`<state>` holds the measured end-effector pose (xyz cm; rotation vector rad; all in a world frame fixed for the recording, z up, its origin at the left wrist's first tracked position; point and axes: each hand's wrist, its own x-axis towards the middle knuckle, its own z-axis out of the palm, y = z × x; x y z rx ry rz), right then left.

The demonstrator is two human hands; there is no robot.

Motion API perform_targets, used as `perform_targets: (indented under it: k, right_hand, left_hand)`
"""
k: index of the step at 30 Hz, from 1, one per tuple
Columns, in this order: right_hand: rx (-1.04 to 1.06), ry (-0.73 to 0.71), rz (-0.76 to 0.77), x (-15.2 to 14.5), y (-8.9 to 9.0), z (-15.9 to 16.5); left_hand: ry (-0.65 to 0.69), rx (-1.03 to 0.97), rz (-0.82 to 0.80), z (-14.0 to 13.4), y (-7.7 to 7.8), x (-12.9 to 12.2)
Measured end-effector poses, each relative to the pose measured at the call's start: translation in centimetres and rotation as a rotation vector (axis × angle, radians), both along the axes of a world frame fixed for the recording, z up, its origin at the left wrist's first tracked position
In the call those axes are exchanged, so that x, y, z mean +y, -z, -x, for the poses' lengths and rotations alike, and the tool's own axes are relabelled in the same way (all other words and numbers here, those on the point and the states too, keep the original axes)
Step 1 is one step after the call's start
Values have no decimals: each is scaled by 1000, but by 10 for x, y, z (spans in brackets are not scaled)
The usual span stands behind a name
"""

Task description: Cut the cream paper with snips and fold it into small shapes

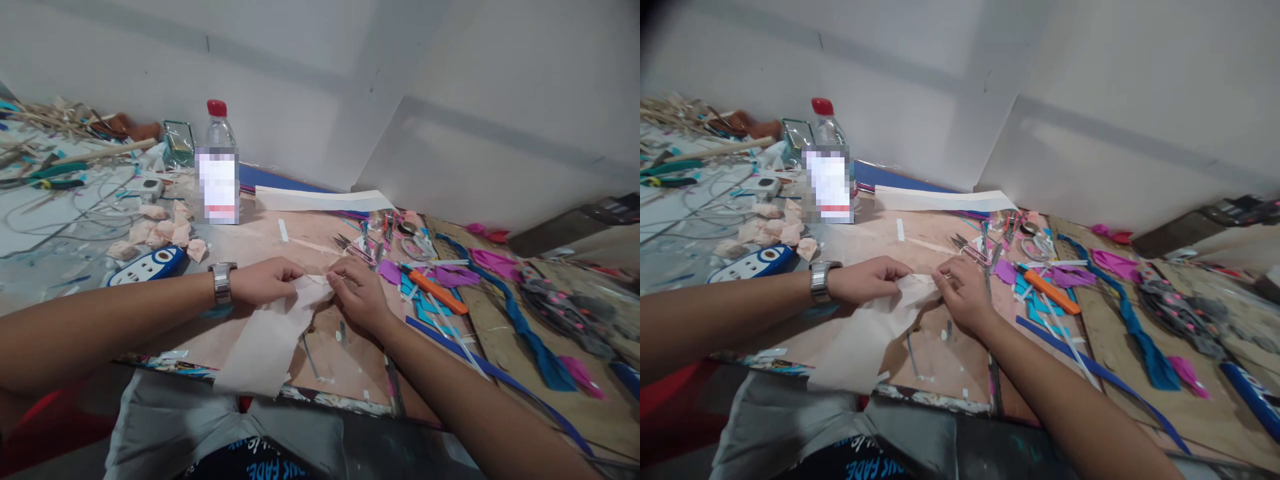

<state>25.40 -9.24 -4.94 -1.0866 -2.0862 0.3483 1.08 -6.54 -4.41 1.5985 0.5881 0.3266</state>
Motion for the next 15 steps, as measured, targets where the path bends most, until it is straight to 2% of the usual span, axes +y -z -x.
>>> perform_targets:
  k: [5, 10, 15]
  right_hand:
    - [-33, -73, 9, -3, 0, 2]
    - [-66, -114, -1, -5, 0, 4]
    - [-62, -139, -2, -6, 0, 5]
  left_hand:
    - [4, 43, 75, 5, -5, 5]
    - [11, 26, -104, 4, -7, 3]
    - [-26, 33, -252, 0, 2, -3]
